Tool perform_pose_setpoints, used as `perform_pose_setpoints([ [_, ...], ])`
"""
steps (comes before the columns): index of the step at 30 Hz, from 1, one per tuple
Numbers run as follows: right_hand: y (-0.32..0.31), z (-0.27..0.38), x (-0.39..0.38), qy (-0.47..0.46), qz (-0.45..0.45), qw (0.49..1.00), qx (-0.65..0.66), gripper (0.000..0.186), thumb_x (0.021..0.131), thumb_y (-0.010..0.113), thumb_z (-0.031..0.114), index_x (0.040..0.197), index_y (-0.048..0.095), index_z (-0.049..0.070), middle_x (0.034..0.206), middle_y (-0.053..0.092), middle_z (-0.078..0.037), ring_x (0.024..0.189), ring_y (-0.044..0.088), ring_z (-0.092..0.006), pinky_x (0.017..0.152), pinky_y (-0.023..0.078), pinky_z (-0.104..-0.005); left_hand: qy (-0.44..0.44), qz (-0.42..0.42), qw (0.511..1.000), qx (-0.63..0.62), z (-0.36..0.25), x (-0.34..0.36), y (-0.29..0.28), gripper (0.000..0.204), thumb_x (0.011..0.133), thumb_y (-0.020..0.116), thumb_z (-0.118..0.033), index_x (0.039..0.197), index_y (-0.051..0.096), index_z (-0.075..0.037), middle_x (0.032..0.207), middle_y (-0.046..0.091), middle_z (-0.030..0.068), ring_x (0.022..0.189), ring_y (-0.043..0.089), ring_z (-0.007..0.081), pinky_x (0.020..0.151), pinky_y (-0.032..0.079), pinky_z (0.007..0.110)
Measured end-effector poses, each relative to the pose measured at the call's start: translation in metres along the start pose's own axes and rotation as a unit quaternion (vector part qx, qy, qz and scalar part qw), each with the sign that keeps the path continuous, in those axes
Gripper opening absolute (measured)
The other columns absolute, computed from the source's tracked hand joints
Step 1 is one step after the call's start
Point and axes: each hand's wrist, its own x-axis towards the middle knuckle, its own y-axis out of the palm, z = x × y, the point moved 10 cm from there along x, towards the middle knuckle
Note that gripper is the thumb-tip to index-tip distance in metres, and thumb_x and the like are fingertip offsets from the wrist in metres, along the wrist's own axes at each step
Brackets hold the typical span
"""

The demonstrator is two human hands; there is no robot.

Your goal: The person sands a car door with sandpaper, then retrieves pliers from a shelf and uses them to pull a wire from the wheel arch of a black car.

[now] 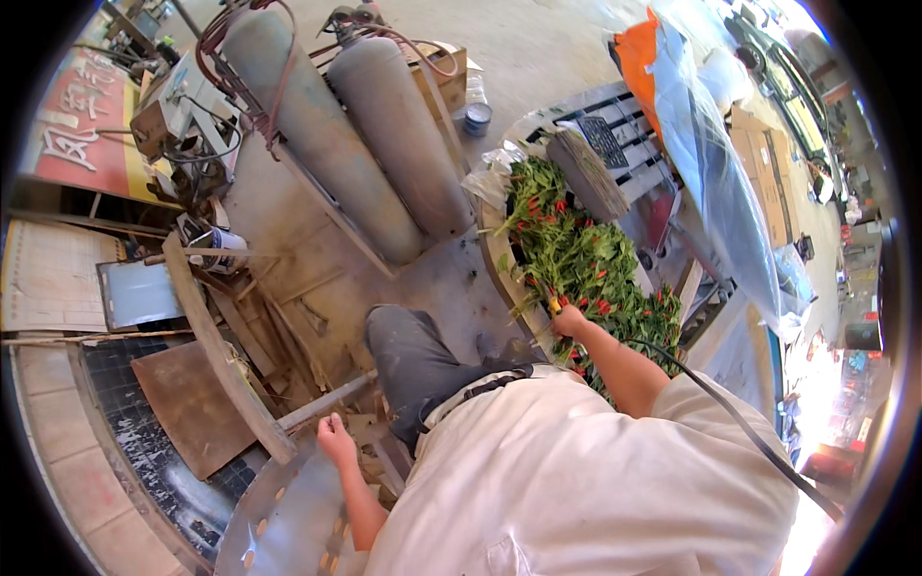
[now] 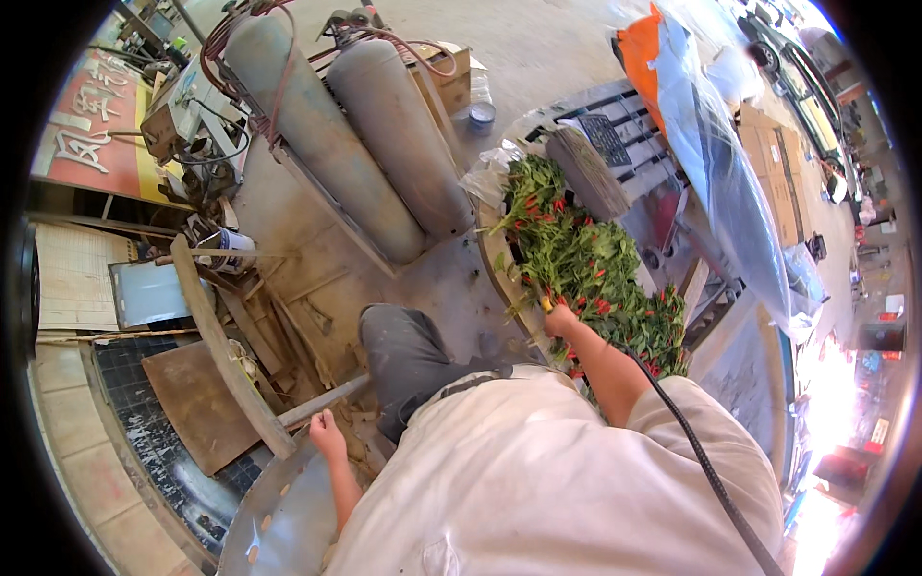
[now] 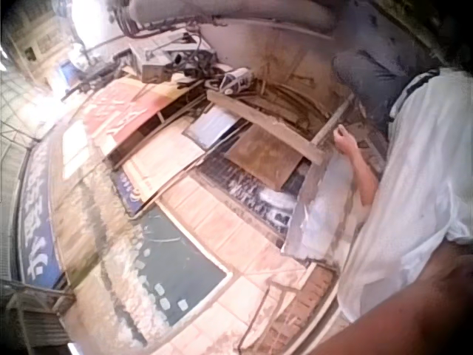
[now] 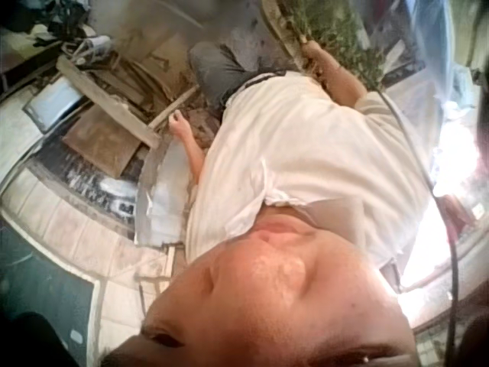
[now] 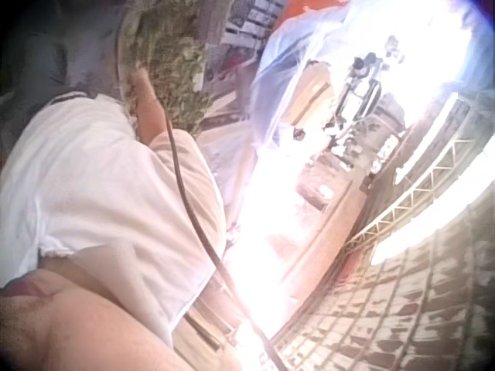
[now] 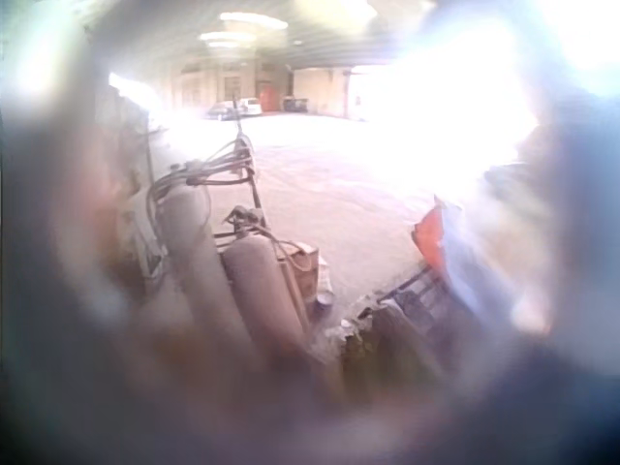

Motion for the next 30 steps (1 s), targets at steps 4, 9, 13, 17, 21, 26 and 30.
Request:
perform_pose_setpoints([
  [4,0.020,0.090,-0.011,-0.039,-0.026,0.981,-0.188,0.022,0.073,0.078,0.021,0.071,0.073,0.000,0.075,0.072,-0.018,0.067,0.069,-0.0277,0.063,0.053,-0.0402,-0.022,-0.034,0.999,0.025,-0.007,0.085,-0.022,0.035,0.098,0.063,-0.032,0.092,0.064,0.002,0.080,0.068,0.0188,0.073,0.064,0.0352,0.069,0.049,0.043],
  [9,0.055,0.207,0.008,-0.080,-0.096,0.963,-0.240,0.025,0.080,0.072,0.015,0.093,0.071,-0.007,0.081,0.071,-0.019,0.071,0.070,-0.0296,0.062,0.053,-0.0447,-0.052,-0.067,0.996,0.014,0.005,0.233,-0.048,0.034,0.097,0.062,-0.035,0.095,0.067,-0.002,0.082,0.069,0.0211,0.079,0.067,0.0417,0.071,0.050,0.047],
  [13,0.111,0.350,0.007,0.018,-0.038,0.963,-0.267,0.033,0.070,0.087,0.017,0.092,0.075,-0.004,0.082,0.072,-0.014,0.068,0.070,-0.0274,0.061,0.056,-0.0440,-0.036,-0.033,0.999,-0.003,0.003,0.373,-0.069,0.036,0.097,0.062,-0.034,0.093,0.066,0.001,0.080,0.067,0.0200,0.076,0.065,0.0397,0.069,0.049,0.045],
  [17,0.167,0.506,0.042,-0.116,-0.078,0.897,-0.419,0.037,0.064,0.092,0.019,0.087,0.073,-0.003,0.086,0.074,-0.021,0.087,0.073,-0.0345,0.076,0.057,-0.0425,-0.052,-0.056,0.995,-0.070,-0.013,0.475,-0.123,0.033,0.097,0.063,-0.030,0.090,0.064,0.002,0.071,0.062,0.0167,0.065,0.059,0.0326,0.064,0.047,0.042],
  [21,0.254,0.698,0.040,-0.234,-0.005,0.871,-0.433,0.038,0.069,0.086,0.031,0.087,0.074,0.000,0.087,0.072,-0.022,0.087,0.071,-0.0355,0.078,0.056,-0.0425,-0.071,-0.105,0.989,-0.071,0.002,0.537,-0.178,0.033,0.095,0.066,-0.029,0.090,0.063,0.003,0.068,0.058,0.0142,0.062,0.053,0.0229,0.062,0.045,0.039],
  [26,0.332,0.897,0.039,-0.312,-0.032,0.882,-0.352,0.030,0.073,0.079,0.024,0.090,0.072,0.000,0.081,0.071,-0.023,0.081,0.071,-0.0374,0.074,0.056,-0.0443,-0.119,-0.105,0.985,-0.065,0.026,0.584,-0.192,0.033,0.095,0.066,-0.028,0.088,0.063,0.003,0.073,0.062,0.0190,0.066,0.061,0.0311,0.065,0.048,0.041],
  [30,0.393,1.016,0.036,-0.315,0.089,0.919,-0.218,0.026,0.078,0.077,0.022,0.086,0.070,-0.002,0.079,0.073,-0.018,0.074,0.073,-0.0301,0.068,0.056,-0.0427,-0.141,-0.124,0.982,-0.030,0.023,0.629,-0.191,0.032,0.092,0.068,-0.026,0.090,0.065,0.006,0.075,0.065,0.0188,0.070,0.065,0.0302,0.067,0.050,0.040],
])
